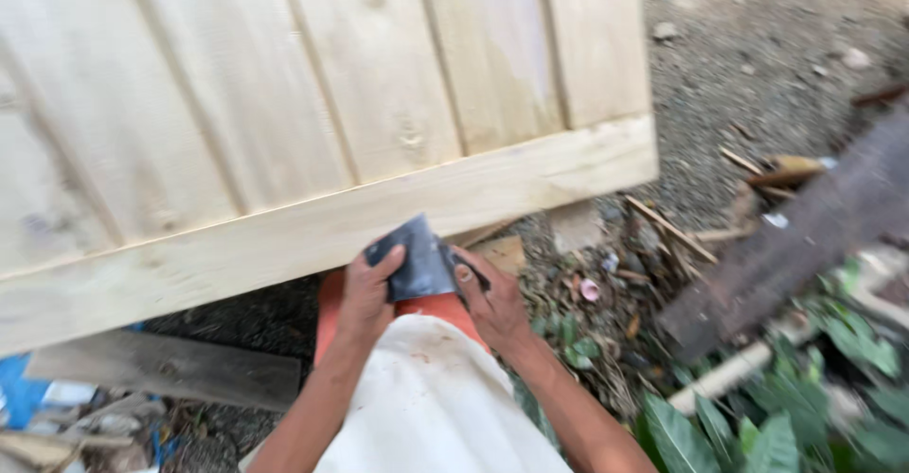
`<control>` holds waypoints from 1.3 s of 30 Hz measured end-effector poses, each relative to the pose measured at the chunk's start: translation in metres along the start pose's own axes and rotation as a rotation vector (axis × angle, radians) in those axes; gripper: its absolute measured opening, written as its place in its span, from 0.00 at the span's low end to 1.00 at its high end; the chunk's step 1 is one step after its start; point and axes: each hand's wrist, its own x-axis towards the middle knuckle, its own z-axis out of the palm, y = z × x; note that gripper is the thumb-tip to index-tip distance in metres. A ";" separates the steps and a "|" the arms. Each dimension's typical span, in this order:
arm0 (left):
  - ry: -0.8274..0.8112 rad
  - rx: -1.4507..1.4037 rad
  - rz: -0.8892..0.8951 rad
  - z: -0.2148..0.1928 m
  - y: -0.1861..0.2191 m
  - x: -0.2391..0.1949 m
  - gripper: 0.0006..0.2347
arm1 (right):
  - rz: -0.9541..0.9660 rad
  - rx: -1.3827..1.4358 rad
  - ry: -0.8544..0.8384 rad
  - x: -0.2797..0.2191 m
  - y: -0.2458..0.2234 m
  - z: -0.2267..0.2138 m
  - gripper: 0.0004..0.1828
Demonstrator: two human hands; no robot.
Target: The person sands the surface of a wooden structure using a sanding block. They move the block back and forth along the wood grain, smoothing the surface of the planks and the frame.
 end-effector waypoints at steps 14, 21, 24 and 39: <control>0.215 -0.268 0.478 -0.067 0.060 -0.049 0.16 | 0.016 0.566 -0.192 0.045 -0.045 0.089 0.18; 0.228 -0.401 0.498 -0.103 0.090 -0.057 0.15 | 0.039 0.520 -0.281 0.050 -0.095 0.167 0.17; 0.203 -0.373 0.509 -0.123 0.094 -0.057 0.17 | 0.048 0.425 -0.272 0.049 -0.108 0.189 0.17; 0.533 0.127 0.386 -0.248 0.072 -0.070 0.17 | -0.599 -0.530 -0.488 0.075 -0.142 0.234 0.17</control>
